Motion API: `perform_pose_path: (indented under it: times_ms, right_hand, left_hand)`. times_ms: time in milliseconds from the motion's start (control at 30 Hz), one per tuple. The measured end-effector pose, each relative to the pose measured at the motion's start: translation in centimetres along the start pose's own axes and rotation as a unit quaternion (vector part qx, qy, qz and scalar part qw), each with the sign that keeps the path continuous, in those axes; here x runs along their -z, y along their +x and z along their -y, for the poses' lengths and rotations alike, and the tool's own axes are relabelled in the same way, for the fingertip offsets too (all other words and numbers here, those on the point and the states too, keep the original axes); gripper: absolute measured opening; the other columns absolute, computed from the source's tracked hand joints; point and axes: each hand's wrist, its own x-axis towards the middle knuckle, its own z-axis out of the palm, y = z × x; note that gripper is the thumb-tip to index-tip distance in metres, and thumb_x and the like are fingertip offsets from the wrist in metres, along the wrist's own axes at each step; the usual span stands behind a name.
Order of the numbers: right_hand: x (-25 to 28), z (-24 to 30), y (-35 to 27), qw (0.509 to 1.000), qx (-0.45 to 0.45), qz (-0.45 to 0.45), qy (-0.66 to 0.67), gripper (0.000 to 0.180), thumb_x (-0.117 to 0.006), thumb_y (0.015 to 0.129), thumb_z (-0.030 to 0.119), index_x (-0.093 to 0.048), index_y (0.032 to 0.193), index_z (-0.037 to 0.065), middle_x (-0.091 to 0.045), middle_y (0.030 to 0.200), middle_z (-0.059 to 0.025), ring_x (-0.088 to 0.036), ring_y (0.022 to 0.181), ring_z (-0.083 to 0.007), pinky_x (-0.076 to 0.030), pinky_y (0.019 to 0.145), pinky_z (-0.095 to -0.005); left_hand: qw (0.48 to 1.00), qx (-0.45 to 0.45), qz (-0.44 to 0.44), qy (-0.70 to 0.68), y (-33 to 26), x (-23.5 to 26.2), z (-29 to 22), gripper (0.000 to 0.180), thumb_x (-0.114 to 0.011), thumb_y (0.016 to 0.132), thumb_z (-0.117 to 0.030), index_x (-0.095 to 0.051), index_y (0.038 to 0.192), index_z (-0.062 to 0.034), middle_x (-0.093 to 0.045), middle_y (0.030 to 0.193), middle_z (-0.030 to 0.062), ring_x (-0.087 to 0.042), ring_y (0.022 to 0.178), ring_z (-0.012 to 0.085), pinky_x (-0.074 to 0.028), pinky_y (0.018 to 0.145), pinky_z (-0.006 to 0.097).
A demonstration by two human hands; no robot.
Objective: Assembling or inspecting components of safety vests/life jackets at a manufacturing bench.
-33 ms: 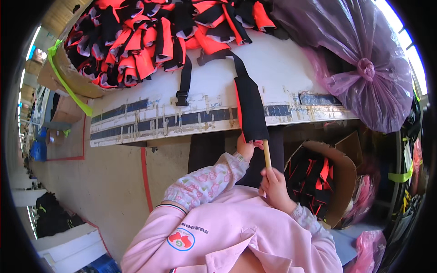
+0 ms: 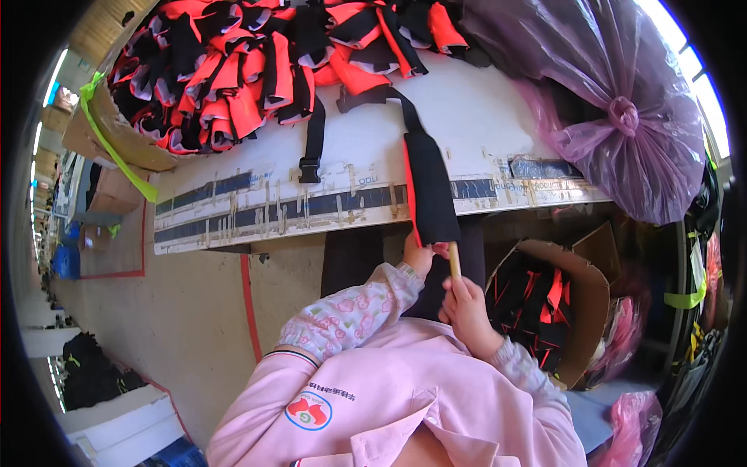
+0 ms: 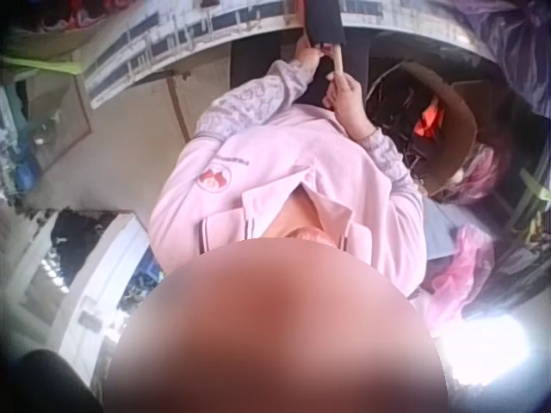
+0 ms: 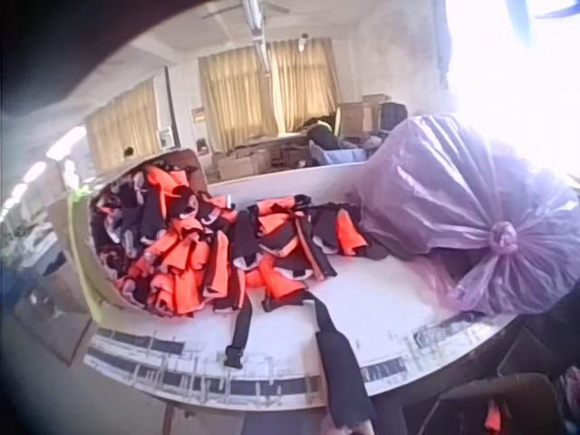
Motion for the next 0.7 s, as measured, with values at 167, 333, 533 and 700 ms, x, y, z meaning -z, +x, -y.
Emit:
perform_pose_path:
  times_ms: [167, 333, 533, 700]
  right_hand:
    - [-1.8, -0.8, 4.3, 0.996, 0.033, -0.018, -0.085, 0.026, -0.040, 0.096, 0.028, -0.048, 0.085, 0.006, -0.033, 0.049, 0.0025, -0.030, 0.038, -0.0084, -0.031, 0.036, -0.0258]
    - [-0.9, -1.9, 5.3, 0.982, 0.092, -0.037, -0.159, 0.027, -0.040, 0.096, 0.028, -0.048, 0.084, 0.005, -0.036, 0.051, 0.0025, -0.030, 0.038, -0.0078, -0.031, 0.035, -0.0239]
    - [4.1, -1.1, 2.7, 0.944, 0.161, 0.004, -0.288, 0.026, -0.042, 0.096, 0.025, -0.051, 0.083, 0.004, -0.041, 0.052, 0.0016, -0.038, 0.041, -0.0076, -0.033, 0.038, -0.0242]
    - [12.7, 0.1, -0.6, 0.766, 0.333, -0.021, -0.550, 0.021, -0.049, 0.091, 0.020, -0.056, 0.081, 0.003, -0.056, 0.063, -0.0183, -0.059, 0.059, -0.0345, -0.046, 0.051, -0.0375]
  left_hand:
    - [0.990, 0.133, -0.038, 0.033, -0.4, -0.5, -1.9, 0.023, -0.048, 0.094, -0.021, -0.055, 0.100, 0.0001, -0.061, 0.082, 0.0123, -0.064, 0.072, 0.0244, -0.056, 0.055, 0.037]
    - [0.994, 0.107, -0.010, 0.026, -0.5, -0.7, -2.5, 0.028, -0.053, 0.091, -0.027, -0.056, 0.097, 0.0003, -0.062, 0.080, 0.0117, -0.064, 0.070, 0.0231, -0.056, 0.058, 0.036]
    - [0.998, 0.041, 0.033, -0.042, -0.9, -0.9, -3.9, 0.022, -0.050, 0.092, -0.022, -0.057, 0.093, -0.0014, -0.062, 0.084, 0.0107, -0.064, 0.071, 0.0233, -0.054, 0.064, 0.033]
    - [0.992, -0.108, 0.054, 0.022, 2.6, 1.5, -9.4, 0.021, -0.043, 0.094, -0.014, -0.058, 0.095, 0.0008, -0.063, 0.082, 0.0144, -0.064, 0.071, 0.0253, -0.053, 0.069, 0.037]
